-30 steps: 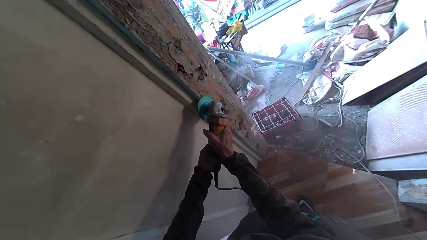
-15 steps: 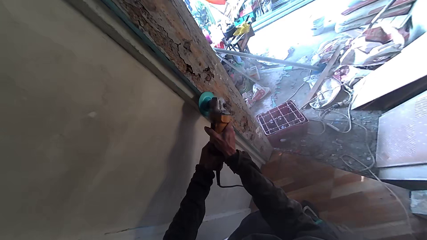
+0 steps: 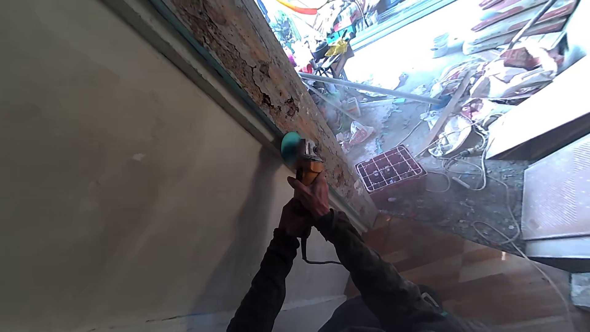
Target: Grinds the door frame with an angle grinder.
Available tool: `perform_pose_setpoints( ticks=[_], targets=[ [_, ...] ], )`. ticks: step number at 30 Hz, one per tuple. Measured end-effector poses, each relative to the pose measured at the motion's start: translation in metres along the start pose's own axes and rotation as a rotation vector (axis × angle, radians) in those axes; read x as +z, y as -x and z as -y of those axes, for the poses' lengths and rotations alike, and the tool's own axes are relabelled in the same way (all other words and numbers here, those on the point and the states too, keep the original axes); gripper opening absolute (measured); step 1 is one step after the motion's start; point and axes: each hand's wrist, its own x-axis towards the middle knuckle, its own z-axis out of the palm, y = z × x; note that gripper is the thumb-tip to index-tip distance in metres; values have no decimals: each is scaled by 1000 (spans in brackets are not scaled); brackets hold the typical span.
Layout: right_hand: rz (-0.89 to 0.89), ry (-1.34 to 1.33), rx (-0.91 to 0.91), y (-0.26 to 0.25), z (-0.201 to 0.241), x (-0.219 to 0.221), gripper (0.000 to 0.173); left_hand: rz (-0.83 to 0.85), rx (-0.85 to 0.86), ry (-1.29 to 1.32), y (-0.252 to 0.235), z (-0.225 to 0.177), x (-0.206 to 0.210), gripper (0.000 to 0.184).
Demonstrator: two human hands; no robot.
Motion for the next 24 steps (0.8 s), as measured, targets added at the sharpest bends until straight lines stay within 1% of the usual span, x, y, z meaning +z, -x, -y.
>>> perform_pose_setpoints(
  ticks=[4,7,11,14,18,21,24],
  targets=[
    [15,-12,-24,-1,15,3,80,-16,45,5,-3,-10,-5,54],
    [19,-8,-55,-3,16,6,80,-25,52,18,-3,-13,-7,53],
    [8,15,-27,-2,1,1,79,5,-23,11,1,-4,0,50],
    [8,19,2,-1,2,-2,79,18,-47,49,2,-4,3,49],
    [-9,-13,-64,-4,20,5,80,-14,45,38,-4,-15,-6,50],
    [3,-16,-104,-5,29,9,80,-38,65,21,-7,-22,-11,52],
    [2,-9,-94,-4,24,7,82,-27,55,15,-4,-21,-8,49]
  ],
)
